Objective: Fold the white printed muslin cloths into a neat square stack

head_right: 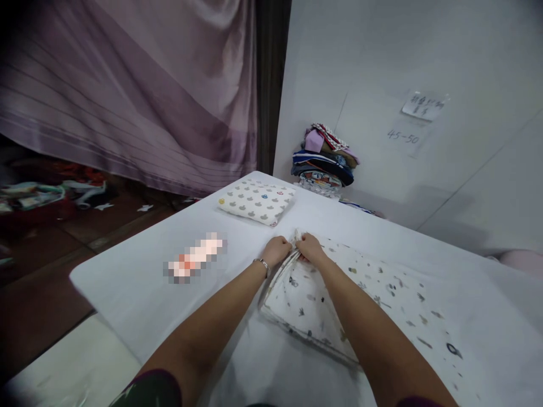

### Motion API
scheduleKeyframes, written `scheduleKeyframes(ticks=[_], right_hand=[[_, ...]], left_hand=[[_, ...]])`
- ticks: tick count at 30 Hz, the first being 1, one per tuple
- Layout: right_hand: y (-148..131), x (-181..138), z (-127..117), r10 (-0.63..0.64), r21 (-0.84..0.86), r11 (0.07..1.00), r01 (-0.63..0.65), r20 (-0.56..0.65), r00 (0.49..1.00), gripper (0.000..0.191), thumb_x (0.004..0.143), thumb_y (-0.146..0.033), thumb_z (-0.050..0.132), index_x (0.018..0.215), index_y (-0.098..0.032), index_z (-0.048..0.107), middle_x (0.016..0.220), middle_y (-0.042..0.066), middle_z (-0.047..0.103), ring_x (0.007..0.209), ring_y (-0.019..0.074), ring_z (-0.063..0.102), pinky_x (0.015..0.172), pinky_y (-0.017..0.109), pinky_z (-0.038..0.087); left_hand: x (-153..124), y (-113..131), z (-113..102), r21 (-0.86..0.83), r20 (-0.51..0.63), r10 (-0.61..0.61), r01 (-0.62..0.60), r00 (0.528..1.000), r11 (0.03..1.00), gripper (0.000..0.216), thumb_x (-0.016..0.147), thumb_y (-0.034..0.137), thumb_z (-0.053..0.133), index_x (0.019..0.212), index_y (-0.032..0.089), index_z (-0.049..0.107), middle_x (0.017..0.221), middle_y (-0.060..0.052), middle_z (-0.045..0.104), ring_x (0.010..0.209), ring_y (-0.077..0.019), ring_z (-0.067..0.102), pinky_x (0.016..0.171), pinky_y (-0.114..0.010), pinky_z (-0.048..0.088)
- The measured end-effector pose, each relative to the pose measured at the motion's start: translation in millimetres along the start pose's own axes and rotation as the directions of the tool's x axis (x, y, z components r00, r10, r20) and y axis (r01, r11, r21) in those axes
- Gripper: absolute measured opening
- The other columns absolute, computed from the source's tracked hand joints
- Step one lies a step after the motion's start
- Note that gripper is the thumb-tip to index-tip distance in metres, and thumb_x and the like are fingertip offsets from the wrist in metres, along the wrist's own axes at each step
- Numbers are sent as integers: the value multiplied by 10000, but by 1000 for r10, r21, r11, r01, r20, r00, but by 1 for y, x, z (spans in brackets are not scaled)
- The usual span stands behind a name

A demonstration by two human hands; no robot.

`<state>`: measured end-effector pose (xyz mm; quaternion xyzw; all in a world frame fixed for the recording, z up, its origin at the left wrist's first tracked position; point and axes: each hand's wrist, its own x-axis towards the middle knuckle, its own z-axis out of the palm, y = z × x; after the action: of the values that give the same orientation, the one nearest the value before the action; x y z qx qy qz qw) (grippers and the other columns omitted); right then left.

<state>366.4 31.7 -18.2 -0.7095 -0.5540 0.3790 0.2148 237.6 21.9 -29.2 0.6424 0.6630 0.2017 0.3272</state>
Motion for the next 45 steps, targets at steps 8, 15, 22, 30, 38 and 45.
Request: scheduleKeyframes(ticks=[8,15,22,30,38,45], right_hand=[[-12,-4,3,78,1,997,-78,66,995,144,692,-266,605,758,-154,545,387,22,547,335,159,533,312,207,391],[-15,-1,0,111,-2,994,-111,88,990,159,672,-242,661,752,-147,564,378,13,531,331,165,528,306,215,385],[-10,2,-1,67,-16,998,-65,79,995,102,660,-134,618,739,-141,554,331,-25,470,291,146,478,299,208,348],[-14,-10,-5,79,-26,997,-76,127,989,159,778,-276,583,833,-135,534,453,14,575,397,141,561,368,202,436],[-12,-11,-2,57,-128,991,-41,123,991,349,774,-310,573,1062,-128,498,506,10,588,407,151,566,373,229,451],[-15,-24,5,-4,-234,971,38,143,990,720,743,-288,581,1359,-151,233,557,21,597,416,186,564,410,282,452]], left_hand=[[-3,-1,8,-79,-33,54,-56,998,995,198,770,257,477,816,158,642,861,-77,679,790,-170,594,681,-243,417],[-13,3,8,-152,64,69,-58,996,987,221,759,242,502,865,131,660,830,-57,688,744,-128,601,615,-194,418],[-37,2,-11,-48,149,62,-56,987,997,134,631,226,603,703,160,695,722,-65,684,681,-165,593,614,-238,412],[-42,-8,-15,-24,118,-9,12,993,1000,235,709,259,502,781,132,687,789,-83,691,696,-148,594,602,-220,406],[-48,-10,-10,3,80,1,-1,997,1000,224,703,252,487,772,145,672,808,-84,691,735,-162,600,621,-231,403],[-58,-4,-11,87,59,45,-50,997,995,264,702,267,498,894,166,649,932,-106,672,837,-214,596,686,-274,412]])
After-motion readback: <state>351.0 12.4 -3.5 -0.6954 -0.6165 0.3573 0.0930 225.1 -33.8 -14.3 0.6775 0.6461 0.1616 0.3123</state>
